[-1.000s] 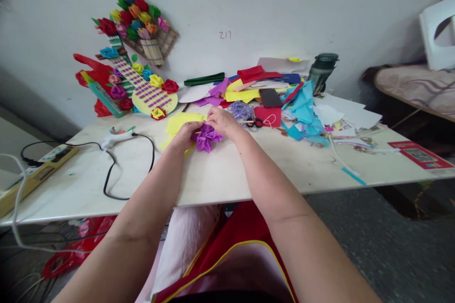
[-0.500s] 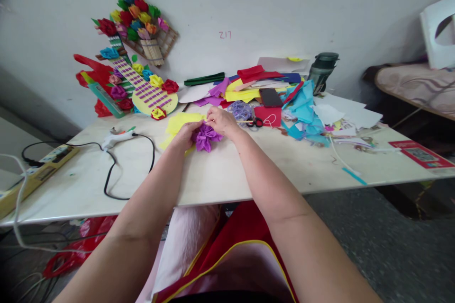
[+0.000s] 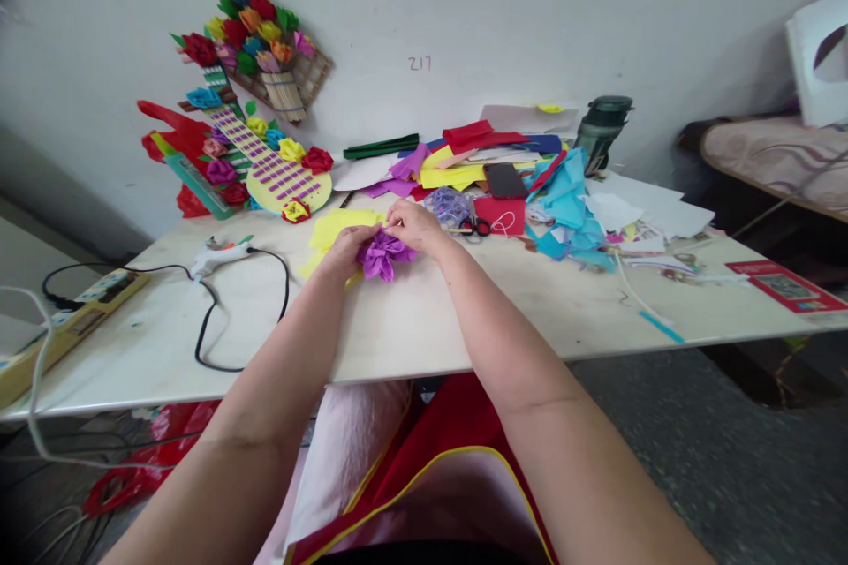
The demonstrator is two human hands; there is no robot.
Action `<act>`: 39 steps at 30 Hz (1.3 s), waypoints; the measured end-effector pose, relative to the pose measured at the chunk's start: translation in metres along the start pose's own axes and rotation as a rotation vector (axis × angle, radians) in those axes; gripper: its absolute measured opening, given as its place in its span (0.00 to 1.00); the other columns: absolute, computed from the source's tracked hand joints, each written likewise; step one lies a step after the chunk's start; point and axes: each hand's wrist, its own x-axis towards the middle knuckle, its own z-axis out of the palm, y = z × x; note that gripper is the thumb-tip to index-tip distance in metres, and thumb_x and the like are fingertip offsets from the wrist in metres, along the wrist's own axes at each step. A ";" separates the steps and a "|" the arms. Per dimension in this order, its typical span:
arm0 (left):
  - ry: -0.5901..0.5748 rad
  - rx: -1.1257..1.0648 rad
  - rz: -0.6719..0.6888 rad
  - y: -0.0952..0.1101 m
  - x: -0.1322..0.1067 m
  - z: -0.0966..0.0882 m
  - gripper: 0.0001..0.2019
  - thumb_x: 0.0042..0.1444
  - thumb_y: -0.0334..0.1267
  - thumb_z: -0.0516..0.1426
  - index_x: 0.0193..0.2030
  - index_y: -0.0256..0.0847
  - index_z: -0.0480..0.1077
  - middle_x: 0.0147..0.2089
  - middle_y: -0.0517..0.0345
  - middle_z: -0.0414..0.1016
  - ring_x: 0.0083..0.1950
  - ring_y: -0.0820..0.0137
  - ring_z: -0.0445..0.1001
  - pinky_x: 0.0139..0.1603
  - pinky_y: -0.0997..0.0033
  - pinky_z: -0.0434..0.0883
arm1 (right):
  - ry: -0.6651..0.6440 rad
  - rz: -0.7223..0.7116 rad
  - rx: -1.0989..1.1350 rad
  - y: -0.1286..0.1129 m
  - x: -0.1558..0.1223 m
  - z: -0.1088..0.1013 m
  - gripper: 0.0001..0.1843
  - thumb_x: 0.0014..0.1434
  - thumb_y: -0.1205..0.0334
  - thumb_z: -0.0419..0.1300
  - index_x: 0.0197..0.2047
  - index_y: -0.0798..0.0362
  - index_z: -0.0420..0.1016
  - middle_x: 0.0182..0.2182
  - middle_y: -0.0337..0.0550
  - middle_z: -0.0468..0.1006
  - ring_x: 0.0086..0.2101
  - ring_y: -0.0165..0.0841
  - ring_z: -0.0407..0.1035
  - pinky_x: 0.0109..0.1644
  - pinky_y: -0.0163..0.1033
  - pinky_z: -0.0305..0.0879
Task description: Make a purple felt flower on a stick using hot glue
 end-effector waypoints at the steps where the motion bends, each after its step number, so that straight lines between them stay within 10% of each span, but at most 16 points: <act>1: -0.003 0.005 0.007 0.000 0.000 0.000 0.18 0.40 0.43 0.68 0.17 0.38 0.63 0.16 0.63 0.61 0.17 0.79 0.56 0.20 0.72 0.51 | -0.006 -0.001 0.013 0.001 0.000 0.000 0.06 0.52 0.67 0.60 0.25 0.56 0.76 0.36 0.45 0.77 0.38 0.33 0.70 0.44 0.38 0.64; 11: -0.079 -0.017 0.053 0.002 -0.001 0.001 0.21 0.36 0.44 0.70 0.36 0.32 0.78 0.31 0.49 0.79 0.33 0.65 0.76 0.38 0.67 0.69 | -0.013 0.083 -0.024 0.000 -0.001 -0.007 0.14 0.52 0.67 0.56 0.41 0.55 0.79 0.42 0.47 0.78 0.37 0.34 0.70 0.45 0.41 0.65; 20: 0.117 -0.014 0.149 0.006 0.002 -0.003 0.25 0.34 0.49 0.70 0.38 0.34 0.79 0.32 0.52 0.79 0.34 0.66 0.76 0.34 0.71 0.68 | 0.450 0.067 -0.314 -0.010 -0.007 -0.021 0.11 0.57 0.58 0.54 0.27 0.53 0.72 0.32 0.49 0.76 0.39 0.40 0.68 0.48 0.45 0.59; 32: 0.171 -0.027 0.209 0.008 0.001 0.001 0.21 0.36 0.52 0.70 0.29 0.37 0.74 0.26 0.58 0.74 0.27 0.73 0.71 0.26 0.75 0.63 | 0.035 0.316 0.349 -0.011 -0.007 -0.008 0.16 0.52 0.50 0.60 0.31 0.53 0.81 0.30 0.41 0.80 0.37 0.35 0.71 0.45 0.39 0.63; 39: 0.131 0.018 0.190 0.010 -0.003 0.007 0.22 0.36 0.52 0.70 0.29 0.36 0.74 0.25 0.59 0.73 0.24 0.75 0.68 0.23 0.75 0.62 | 0.098 0.470 0.548 -0.015 -0.006 0.002 0.08 0.43 0.60 0.62 0.24 0.56 0.77 0.21 0.36 0.75 0.27 0.29 0.65 0.37 0.36 0.60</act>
